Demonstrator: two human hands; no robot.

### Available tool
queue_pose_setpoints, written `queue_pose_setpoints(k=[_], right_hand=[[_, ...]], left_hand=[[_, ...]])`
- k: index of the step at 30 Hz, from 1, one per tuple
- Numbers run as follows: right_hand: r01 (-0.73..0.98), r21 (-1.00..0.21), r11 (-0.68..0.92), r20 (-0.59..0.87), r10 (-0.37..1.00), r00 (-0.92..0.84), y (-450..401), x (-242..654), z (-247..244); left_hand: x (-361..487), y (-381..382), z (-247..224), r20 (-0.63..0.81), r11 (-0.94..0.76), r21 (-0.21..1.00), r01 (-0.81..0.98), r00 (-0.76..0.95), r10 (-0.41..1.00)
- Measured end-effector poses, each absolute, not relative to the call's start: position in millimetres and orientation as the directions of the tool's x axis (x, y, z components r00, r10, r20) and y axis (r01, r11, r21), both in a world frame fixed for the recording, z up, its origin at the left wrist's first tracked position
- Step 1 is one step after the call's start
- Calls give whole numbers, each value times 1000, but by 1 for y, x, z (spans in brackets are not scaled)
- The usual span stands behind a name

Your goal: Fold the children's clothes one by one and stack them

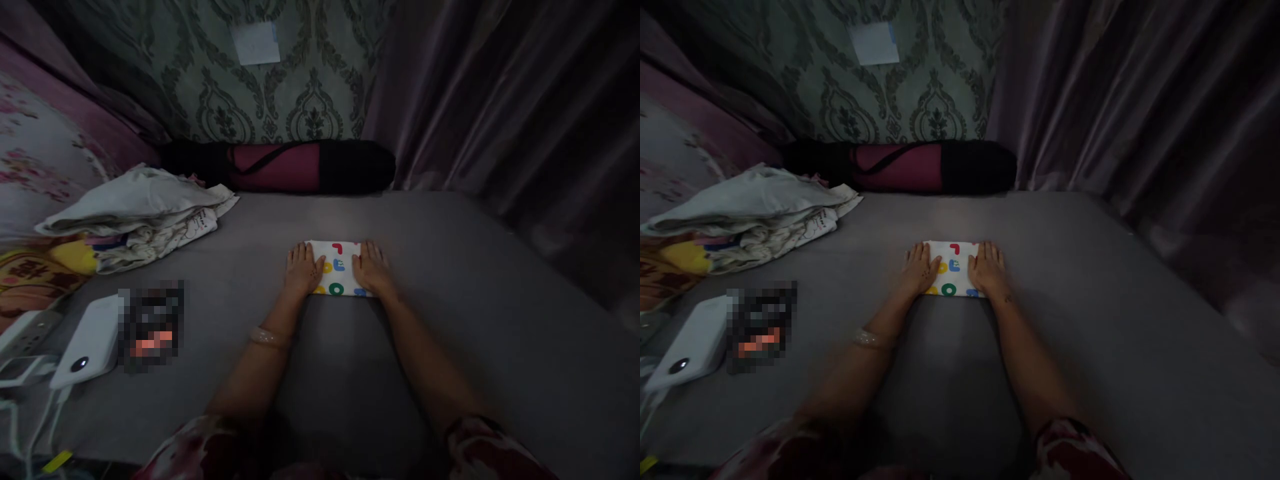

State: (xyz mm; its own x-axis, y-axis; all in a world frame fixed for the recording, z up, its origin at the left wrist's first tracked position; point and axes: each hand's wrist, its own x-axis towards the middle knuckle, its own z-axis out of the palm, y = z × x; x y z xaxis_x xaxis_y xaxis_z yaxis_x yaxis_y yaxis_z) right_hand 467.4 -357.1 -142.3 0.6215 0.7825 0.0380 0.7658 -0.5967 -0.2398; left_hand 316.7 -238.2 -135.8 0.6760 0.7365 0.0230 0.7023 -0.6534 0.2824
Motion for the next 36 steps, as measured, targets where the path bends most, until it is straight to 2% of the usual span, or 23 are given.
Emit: queue_pose_setpoints(k=[12, 17, 20, 24, 27, 30, 36], right_hand=[[768, -244, -592, 58, 782, 621, -358, 469, -138], [750, -251, -612, 35, 769, 638, -354, 464, -130], [796, -252, -551, 94, 804, 587, -346, 454, -122], [899, -209, -385, 153, 895, 420, -333, 440, -120], [916, -196, -350, 98, 923, 373, -326, 436, -126], [912, -205, -355, 69, 925, 375, -324, 438, -133], [903, -224, -366, 99, 913, 395, -332, 434, -126]], left_hand=[[313, -232, -132, 16, -612, 360, 704, 651, 759], [314, -232, -130, 80, -623, 356, 697, 641, 763], [317, -236, -126, 175, -654, 330, 681, 636, 751], [325, -238, -126, 255, -761, 298, 577, 720, 645], [330, -235, -130, 162, -809, 286, 513, 806, 569], [331, -232, -132, 49, -807, 276, 522, 831, 554], [329, -242, -126, 88, -800, 265, 538, 813, 576]])
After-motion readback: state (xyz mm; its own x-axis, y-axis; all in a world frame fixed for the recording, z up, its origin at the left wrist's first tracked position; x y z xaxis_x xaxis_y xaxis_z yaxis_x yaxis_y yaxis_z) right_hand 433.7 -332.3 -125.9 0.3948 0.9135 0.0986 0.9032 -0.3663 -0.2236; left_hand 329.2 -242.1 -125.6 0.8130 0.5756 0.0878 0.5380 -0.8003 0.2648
